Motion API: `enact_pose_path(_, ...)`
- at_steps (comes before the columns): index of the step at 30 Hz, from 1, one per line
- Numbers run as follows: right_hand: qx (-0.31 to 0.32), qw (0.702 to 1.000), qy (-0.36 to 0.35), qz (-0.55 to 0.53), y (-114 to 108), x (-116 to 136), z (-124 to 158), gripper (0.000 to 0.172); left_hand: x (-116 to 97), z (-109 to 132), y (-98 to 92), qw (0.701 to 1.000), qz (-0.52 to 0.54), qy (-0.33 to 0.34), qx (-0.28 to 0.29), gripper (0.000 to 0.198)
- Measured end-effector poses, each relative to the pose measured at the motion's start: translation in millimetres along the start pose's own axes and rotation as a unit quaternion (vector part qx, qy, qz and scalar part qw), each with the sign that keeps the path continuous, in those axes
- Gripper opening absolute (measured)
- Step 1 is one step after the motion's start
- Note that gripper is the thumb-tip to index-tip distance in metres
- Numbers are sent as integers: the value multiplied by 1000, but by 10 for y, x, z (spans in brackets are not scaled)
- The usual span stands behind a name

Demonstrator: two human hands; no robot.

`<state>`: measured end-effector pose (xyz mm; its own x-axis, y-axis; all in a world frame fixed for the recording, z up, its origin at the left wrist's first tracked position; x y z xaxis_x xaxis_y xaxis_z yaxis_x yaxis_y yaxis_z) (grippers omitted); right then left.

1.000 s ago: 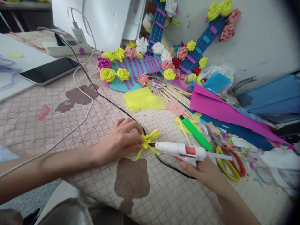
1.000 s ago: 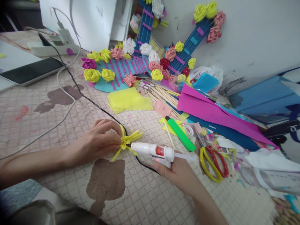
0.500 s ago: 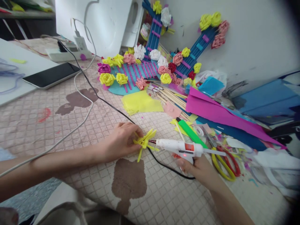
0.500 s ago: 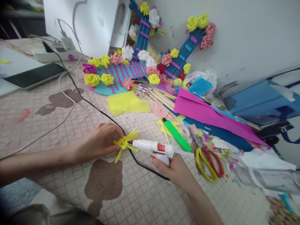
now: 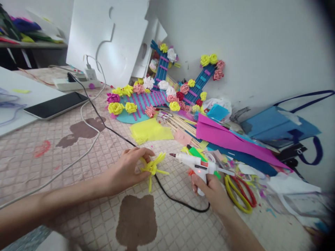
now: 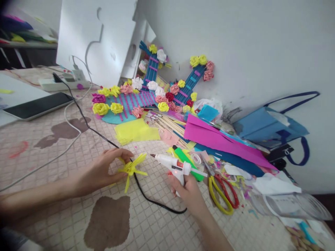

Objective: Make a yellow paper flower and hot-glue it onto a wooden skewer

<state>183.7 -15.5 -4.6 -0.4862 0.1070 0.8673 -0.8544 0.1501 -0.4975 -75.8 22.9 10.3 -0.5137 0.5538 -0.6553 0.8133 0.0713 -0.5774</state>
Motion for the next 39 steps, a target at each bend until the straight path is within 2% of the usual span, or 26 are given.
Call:
enact_pose_path(3, -86, 995, -31, 44, -36, 55, -100, 38, 2, -106, -68, 999, 9, 9, -30, 36)
enact_pose_path(5, -121, 988, -66, 72, -30, 105, -174, 37, 5, -194, -57, 1000, 21, -1, -23, 37)
enact_pose_path(8, -149, 981, -100, 75, 34, 158, -306, 36, -2, -317, 13, 998, 53, -22, 24, 40)
enact_pose_path(12, -177, 980, -89, -30, 205, 181, -551, 38, -35, -388, 72, 988, 121, -33, 91, 44)
enact_pose_path(16, -183, 962, -54, -195, 464, 217, -849, 38, -51, -347, 53, 974, 168, -42, 147, 44)
enact_pose_path(19, -180, 943, -19, -278, 668, 227, -1054, 39, -36, -301, 24, 966, 192, -56, 162, 45)
enact_pose_path(27, -168, 947, -33, -273, 1082, 350, -1359, 40, 29, -274, -8, 958, 231, -55, 158, 45)
enact_pose_path(30, -174, 949, -49, -259, 1066, 411, -1357, 40, 60, -274, -29, 956, 242, -60, 155, 43)
enact_pose_path(34, -192, 955, -69, -217, 835, 413, -1206, 38, 107, -291, -61, 959, 235, -75, 137, 41)
enact_pose_path(36, -202, 964, -124, -118, 714, 414, -1096, 35, 128, -307, -69, 963, 225, -83, 122, 41)
enact_pose_path(39, -219, 955, -199, 13, 630, 396, -982, 34, 150, -324, -64, 968, 210, -96, 100, 43)
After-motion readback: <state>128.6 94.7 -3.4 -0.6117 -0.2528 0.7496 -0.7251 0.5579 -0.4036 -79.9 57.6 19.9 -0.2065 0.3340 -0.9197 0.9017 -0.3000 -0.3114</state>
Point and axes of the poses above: each hand's wrist, its own z-axis away from the middle knuckle, its own y-axis out of the palm, x = y × z, the point moved 4 cm from there along -z, towards the middle knuckle, and after that the axes turned 15 degrees about -x, right-handed, at the moved point
